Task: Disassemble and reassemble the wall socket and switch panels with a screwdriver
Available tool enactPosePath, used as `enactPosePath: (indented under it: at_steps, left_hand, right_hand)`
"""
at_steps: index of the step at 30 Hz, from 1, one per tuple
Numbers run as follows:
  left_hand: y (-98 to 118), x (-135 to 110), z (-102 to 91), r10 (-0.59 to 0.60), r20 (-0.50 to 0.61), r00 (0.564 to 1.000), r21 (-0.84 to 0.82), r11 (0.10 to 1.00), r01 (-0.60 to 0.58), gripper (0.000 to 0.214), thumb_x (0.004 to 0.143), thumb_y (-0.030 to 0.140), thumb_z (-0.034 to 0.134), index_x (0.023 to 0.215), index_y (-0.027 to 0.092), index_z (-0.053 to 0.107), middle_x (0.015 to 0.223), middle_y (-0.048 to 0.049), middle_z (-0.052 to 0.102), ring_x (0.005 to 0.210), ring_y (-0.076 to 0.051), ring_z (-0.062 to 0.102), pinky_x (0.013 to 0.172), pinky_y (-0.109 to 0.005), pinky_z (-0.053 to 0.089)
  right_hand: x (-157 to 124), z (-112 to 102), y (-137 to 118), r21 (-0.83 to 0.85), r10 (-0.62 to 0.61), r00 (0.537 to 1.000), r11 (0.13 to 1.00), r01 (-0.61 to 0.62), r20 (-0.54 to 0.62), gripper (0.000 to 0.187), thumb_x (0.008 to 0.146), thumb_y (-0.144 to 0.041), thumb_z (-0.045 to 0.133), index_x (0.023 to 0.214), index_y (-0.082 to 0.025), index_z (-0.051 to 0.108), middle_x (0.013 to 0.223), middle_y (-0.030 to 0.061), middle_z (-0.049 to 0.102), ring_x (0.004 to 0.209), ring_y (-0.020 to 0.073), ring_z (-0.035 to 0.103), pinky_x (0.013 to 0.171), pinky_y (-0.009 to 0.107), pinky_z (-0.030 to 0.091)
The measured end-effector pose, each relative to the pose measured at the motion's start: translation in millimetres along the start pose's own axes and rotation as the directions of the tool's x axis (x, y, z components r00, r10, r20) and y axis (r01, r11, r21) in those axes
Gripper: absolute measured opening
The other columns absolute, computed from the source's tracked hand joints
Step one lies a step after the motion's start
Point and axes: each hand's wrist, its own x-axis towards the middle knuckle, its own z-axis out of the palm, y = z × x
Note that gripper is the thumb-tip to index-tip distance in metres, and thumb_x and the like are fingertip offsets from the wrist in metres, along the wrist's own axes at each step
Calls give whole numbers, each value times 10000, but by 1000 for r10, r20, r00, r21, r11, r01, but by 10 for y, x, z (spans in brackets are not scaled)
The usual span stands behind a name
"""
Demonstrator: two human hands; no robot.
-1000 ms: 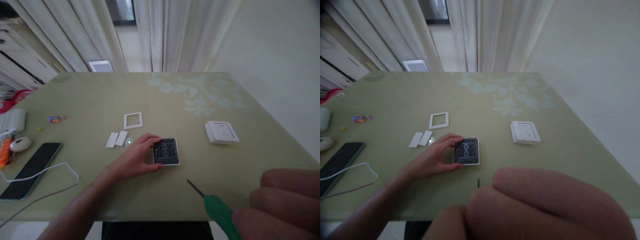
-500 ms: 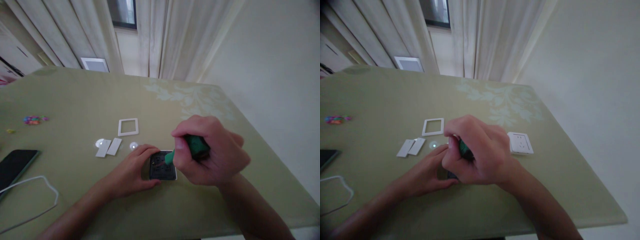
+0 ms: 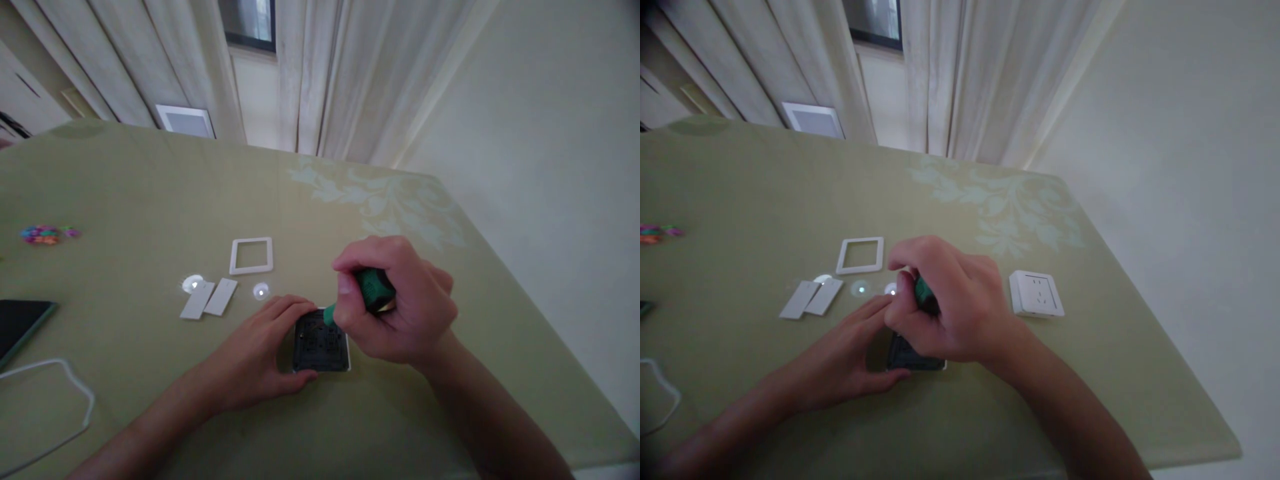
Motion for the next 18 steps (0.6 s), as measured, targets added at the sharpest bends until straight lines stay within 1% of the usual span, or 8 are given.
enactPosePath:
  at_steps: [4, 8, 10, 14, 18]
  left_hand:
    - [1, -9, -4, 5, -2, 1000, -10, 1000, -5, 719, 831, 353, 853, 1469, 344, 522, 1487, -87, 596, 1374, -363, 577, 1157, -569, 522]
    - [7, -6, -12, 5, -1, 1000, -16, 1000, -5, 717, 820, 345, 859, 1459, 335, 533, 1471, -81, 607, 1357, -360, 585, 1150, -556, 527]
    - [12, -1, -15, 4, 6, 1000, -10, 1000, -4, 721, 820, 342, 859, 1461, 325, 530, 1478, -83, 603, 1359, -355, 583, 1153, -546, 524]
    - [15, 6, -16, 2, 2, 1000, -8, 1000, -2, 711, 819, 342, 859, 1453, 316, 540, 1463, -84, 613, 1353, -351, 586, 1150, -534, 523]
    - [10, 13, -18, 11, -11, 1000, -18, 1000, -11, 716, 813, 337, 854, 1457, 314, 541, 1438, -88, 629, 1335, -356, 600, 1134, -538, 530]
  right_hand:
    - [0, 25, 20, 15, 2, 1000, 1000, -2, 12, 206, 889, -91, 624, 1041, -228, 652, 878, -21, 727, 661, 112, 662, 621, 246, 577]
    - [4, 30, 18, 24, -1, 999, 1000, 0, 44, 223, 878, -78, 616, 1048, -219, 646, 884, -24, 726, 670, 106, 661, 627, 238, 573]
    - [12, 18, 4, 21, 6, 999, 1000, -7, 34, 235, 884, -75, 609, 1059, -228, 642, 892, -29, 726, 672, 106, 661, 625, 242, 576]
    - [28, -10, -11, 35, -1, 1000, 999, 2, -26, 269, 883, -62, 621, 1066, -258, 646, 894, -27, 728, 686, 124, 673, 619, 260, 592]
    - [21, 0, 10, 25, 21, 1000, 999, -21, -6, 274, 881, -77, 630, 1079, -267, 643, 898, -20, 716, 662, 135, 655, 594, 279, 590]
